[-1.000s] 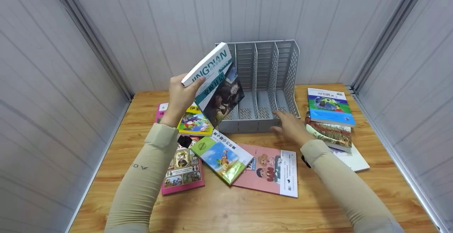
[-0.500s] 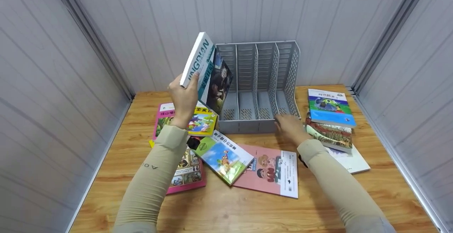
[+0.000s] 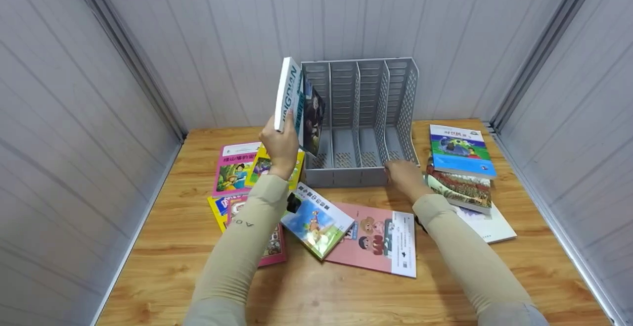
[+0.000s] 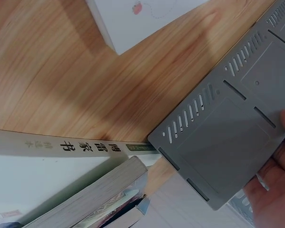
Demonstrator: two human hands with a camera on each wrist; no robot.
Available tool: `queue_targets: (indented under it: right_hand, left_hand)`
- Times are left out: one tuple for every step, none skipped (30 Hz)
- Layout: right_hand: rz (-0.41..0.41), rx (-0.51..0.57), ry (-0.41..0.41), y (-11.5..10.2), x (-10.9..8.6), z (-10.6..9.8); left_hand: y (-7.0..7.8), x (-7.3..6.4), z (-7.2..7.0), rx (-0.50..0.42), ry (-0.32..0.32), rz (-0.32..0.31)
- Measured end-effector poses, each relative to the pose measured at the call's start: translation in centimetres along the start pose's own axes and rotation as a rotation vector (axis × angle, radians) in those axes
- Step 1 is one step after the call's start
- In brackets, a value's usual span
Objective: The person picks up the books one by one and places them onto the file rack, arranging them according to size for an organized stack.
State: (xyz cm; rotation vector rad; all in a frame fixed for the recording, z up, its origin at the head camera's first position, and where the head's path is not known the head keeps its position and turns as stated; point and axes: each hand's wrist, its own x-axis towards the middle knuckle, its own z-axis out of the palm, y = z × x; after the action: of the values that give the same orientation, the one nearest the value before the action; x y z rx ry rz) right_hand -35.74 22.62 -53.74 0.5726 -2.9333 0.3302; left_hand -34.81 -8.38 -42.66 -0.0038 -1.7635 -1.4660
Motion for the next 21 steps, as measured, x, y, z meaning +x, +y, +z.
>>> queue_targets:
  right_hand:
    - [0.000, 0.001, -0.001, 0.0, 0.0, 0.0]
    - [0.001, 0.001, -0.005, 0.0, 0.0, -0.1]
    - [0.006, 0.004, -0.010, 0.0, 0.0, -0.1]
    - [0.010, 0.005, -0.015, 0.0, 0.1, -0.1]
    - [0.015, 0.005, -0.020, 0.1, 0.1, -0.1]
    - [0.020, 0.008, -0.025, 0.1, 0.1, -0.1]
    - [0.025, 0.008, -0.028, 0.1, 0.2, -0.1]
    - [0.028, 0.007, -0.031, 0.1, 0.2, 0.0]
    - [0.031, 0.006, -0.031, 0.1, 0.2, 0.0]
    - [0.035, 0.010, -0.034, 0.1, 0.2, 0.0]
    - [0.039, 0.014, -0.035, 0.1, 0.2, 0.1]
    - [0.039, 0.015, -0.034, 0.1, 0.2, 0.1]
    - [0.041, 0.015, -0.037, 0.1, 0.2, 0.1]
    - [0.044, 0.018, -0.039, 0.1, 0.3, 0.1]
    - [0.046, 0.022, -0.041, 0.1, 0.3, 0.1]
    - [0.049, 0.025, -0.044, 0.1, 0.3, 0.1]
    - [0.051, 0.026, -0.046, 0.1, 0.3, 0.1]
    - [0.052, 0.025, -0.049, 0.1, 0.4, 0.2]
    - [0.056, 0.025, -0.053, 0.1, 0.4, 0.2]
    - [0.058, 0.026, -0.054, 0.1, 0.4, 0.2]
    - [0.059, 0.026, -0.054, 0.1, 0.4, 0.2]
  left_hand:
    - [-0.3, -0.3, 0.3, 0.006, 0.014, 0.009]
    - [-0.6, -0.5, 0.6, 0.011, 0.027, 0.021]
    - [-0.9, -0.7, 0.9, 0.020, 0.036, 0.033]
    - [-1.2, -1.0, 1.2, 0.031, 0.043, 0.046]
    - [-1.5, -1.2, 1.4, 0.044, 0.046, 0.059]
    - [-1.8, -1.4, 1.7, 0.060, 0.049, 0.071]
    - [-2.1, -1.6, 1.9, 0.073, 0.045, 0.080]
    - [-2.5, -1.7, 2.1, 0.084, 0.040, 0.086]
    - [-2.8, -1.9, 2.2, 0.098, 0.034, 0.087]
    - [-3.2, -2.1, 2.4, 0.109, 0.027, 0.085]
    - [-3.5, -2.2, 2.5, 0.117, 0.019, 0.082]
    - [-3.9, -2.4, 2.7, 0.119, 0.012, 0.076]
    - [-4.2, -2.5, 2.8, 0.120, 0.006, 0.071]
    - [-4.5, -2.6, 3.0, 0.123, 0.003, 0.064]
    - [-4.8, -2.7, 3.1, 0.126, 0.000, 0.055]
    - [-5.1, -2.8, 3.2, 0.128, -0.002, 0.047]
    - [-5.3, -2.9, 3.4, 0.130, -0.005, 0.036]
    - [-5.5, -3.0, 3.5, 0.135, -0.007, 0.025]
    - [-5.8, -3.0, 3.7, 0.144, -0.009, 0.014]
    - [-6.0, -3.0, 3.8, 0.152, -0.013, 0.002]
    - [-6.2, -3.0, 3.9, 0.163, -0.014, -0.008]
